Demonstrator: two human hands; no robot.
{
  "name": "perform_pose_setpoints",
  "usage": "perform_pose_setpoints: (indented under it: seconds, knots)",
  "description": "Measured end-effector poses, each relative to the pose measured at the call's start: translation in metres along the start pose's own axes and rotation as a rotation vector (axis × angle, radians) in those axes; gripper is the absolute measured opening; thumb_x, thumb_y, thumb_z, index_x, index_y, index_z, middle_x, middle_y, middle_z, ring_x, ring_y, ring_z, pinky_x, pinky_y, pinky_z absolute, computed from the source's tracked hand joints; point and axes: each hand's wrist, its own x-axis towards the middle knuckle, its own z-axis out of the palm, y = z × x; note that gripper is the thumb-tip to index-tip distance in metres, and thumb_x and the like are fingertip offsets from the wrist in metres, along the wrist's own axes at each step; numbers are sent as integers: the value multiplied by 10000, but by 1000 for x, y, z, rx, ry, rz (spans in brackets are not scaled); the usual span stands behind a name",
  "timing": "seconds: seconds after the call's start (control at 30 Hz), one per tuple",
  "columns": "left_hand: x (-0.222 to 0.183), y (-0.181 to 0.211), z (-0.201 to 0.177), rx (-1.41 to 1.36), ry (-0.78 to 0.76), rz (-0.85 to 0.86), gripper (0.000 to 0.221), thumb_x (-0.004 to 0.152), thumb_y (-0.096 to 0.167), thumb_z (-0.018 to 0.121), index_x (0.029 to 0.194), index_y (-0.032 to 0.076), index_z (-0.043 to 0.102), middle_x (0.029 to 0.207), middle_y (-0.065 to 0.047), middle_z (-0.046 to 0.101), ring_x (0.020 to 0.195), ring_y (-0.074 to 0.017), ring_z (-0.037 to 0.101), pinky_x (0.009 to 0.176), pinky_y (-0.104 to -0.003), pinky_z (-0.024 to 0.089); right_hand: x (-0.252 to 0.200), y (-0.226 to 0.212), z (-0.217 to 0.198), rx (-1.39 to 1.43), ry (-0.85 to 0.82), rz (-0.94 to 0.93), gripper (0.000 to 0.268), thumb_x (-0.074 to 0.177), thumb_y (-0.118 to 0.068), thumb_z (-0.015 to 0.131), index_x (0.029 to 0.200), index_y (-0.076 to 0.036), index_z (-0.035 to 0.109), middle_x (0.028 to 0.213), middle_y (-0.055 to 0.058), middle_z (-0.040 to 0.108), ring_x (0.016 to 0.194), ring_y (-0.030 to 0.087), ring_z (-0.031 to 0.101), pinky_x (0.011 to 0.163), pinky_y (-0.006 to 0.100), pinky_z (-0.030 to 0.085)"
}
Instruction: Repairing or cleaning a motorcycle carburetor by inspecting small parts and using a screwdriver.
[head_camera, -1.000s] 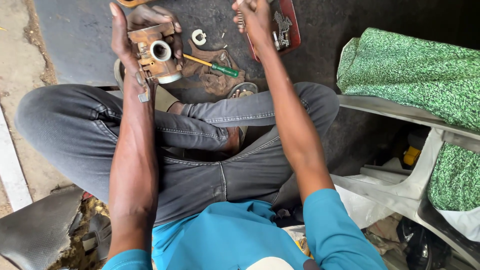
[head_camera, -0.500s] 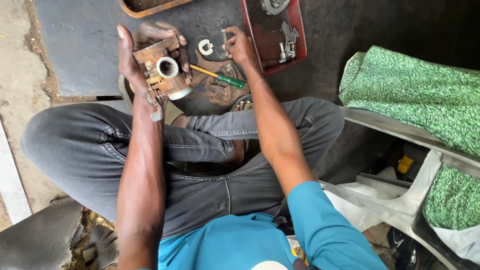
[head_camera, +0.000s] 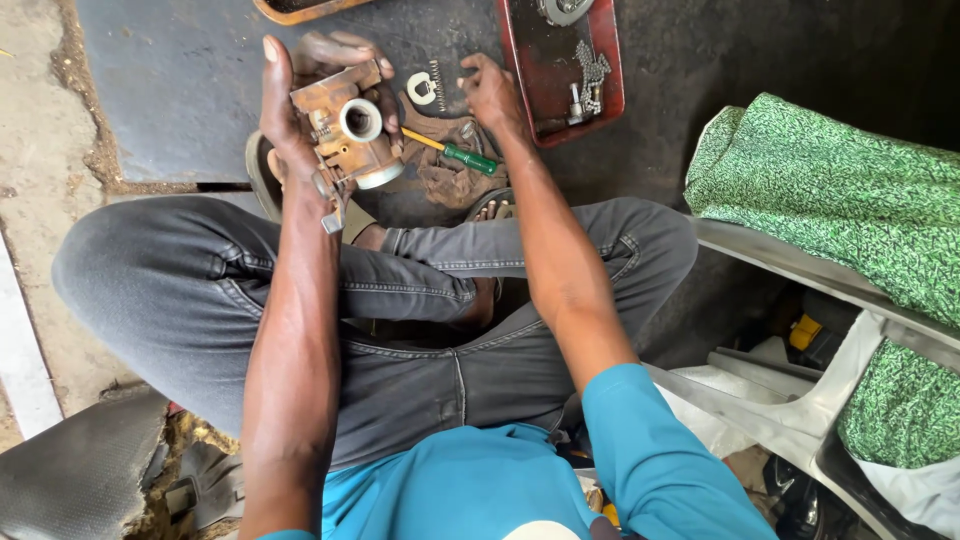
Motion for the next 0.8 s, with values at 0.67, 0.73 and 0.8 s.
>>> perform_pose_setpoints:
  seconds: [0.67, 0.73, 0.8]
  knots:
    - [-36, 47, 73, 0, -335, 15, 684, 1092, 608, 468, 1083, -50, 654, 987, -238, 604, 657, -284, 639, 571, -369, 566, -72, -20, 22, -731, -123, -225, 273, 936, -305, 616, 1097, -135, 758, 1179, 207, 716, 1117, 428, 670, 920, 567, 524]
    - [-37, 44, 70, -26, -346, 17, 675, 1088, 601, 475, 1092, -48, 661, 984, -239, 605, 655, -287, 642, 565, -368, 566, -72, -20, 24, -728, -124, -210, 283, 942, -295, 602, 1118, -128, 749, 1184, 206, 714, 1116, 427, 669, 917, 568, 523]
    - [-36, 42, 65, -49, -356, 16, 667, 1084, 595, 482, 1102, -46, 668, 981, -240, 606, 653, -290, 645, 559, -368, 566, -69, -17, 29, -723, -127, -194, 294, 948, -285, 588, 1140, -120, 739, 1189, 206, 712, 1115, 427, 667, 913, 568, 522]
